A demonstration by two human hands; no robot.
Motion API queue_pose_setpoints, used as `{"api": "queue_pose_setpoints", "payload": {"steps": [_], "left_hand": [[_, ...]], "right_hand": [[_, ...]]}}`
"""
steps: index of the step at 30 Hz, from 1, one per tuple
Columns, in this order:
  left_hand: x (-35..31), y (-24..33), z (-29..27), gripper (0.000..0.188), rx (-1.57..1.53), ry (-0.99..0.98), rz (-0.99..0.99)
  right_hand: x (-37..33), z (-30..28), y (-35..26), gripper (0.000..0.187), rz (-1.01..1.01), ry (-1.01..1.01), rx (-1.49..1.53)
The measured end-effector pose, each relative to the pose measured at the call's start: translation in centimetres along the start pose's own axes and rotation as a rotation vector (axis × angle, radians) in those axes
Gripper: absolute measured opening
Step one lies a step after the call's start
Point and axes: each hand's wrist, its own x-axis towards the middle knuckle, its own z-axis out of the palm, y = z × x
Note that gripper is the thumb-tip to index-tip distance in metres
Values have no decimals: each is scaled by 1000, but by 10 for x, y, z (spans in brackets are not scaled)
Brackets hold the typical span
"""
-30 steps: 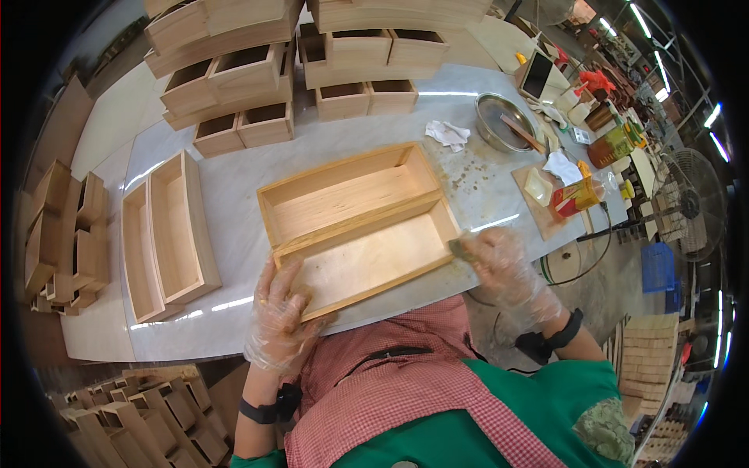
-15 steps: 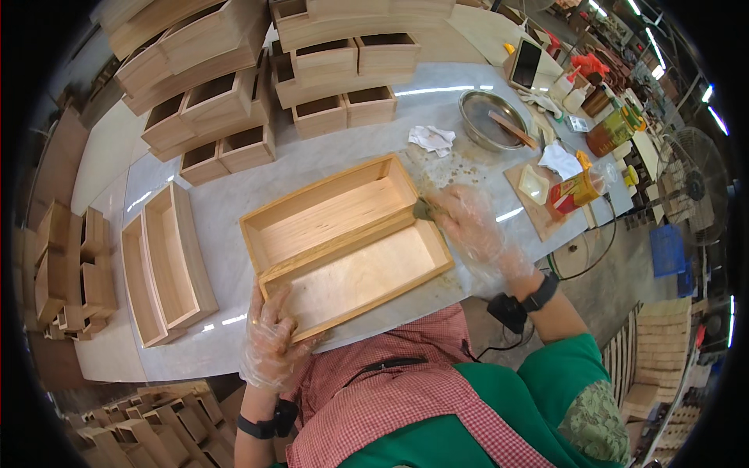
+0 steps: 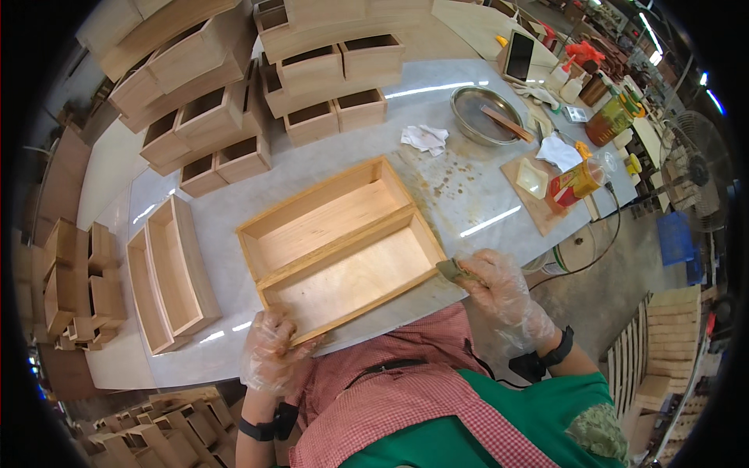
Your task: Applying a liquid finish or oil to wooden boxes using a sponge.
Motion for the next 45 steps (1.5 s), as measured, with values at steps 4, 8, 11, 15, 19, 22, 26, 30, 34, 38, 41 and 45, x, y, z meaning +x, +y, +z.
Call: {"api": "queue_pose_setpoints", "payload": {"steps": [4,8,11,15,19,22,26,30,34,38,41,45], "left_hand": [[18,7,-5,40,21,-100,-99],[54,27,-24,25,-1298,84,-637],[69,31,-46,26,-858,-95,-690],[75,21,-48,37,-724,-192,-692],[41,-8,-23,74,-1230,0,-403],[31,3,-2,85,-1223,112,-371],[44,-5,18,87,-1044,92,-472],[39,-8,18,86,-1235,157,-426],[39,-12,26,88,-1043,155,-405],[42,0,30,87,-1159,175,-396],[41,-8,32,86,-1193,187,-364],[32,-29,44,86,-1193,196,-231]], "right_hand": [[17,8,-1,27,70,92,-65],[51,15,20,22,74,253,-1],[70,-4,4,24,44,321,62],[86,-9,2,27,12,170,-20],[107,6,8,26,-48,151,-242],[121,27,2,26,-34,45,-365],[121,86,-58,24,-700,183,33],[119,89,-107,33,-488,-270,-145],[111,44,-1,37,-194,104,-215],[99,60,32,40,-305,195,-685],[126,98,-82,26,-596,85,-228],[132,114,-127,11,-528,-168,46]]}}
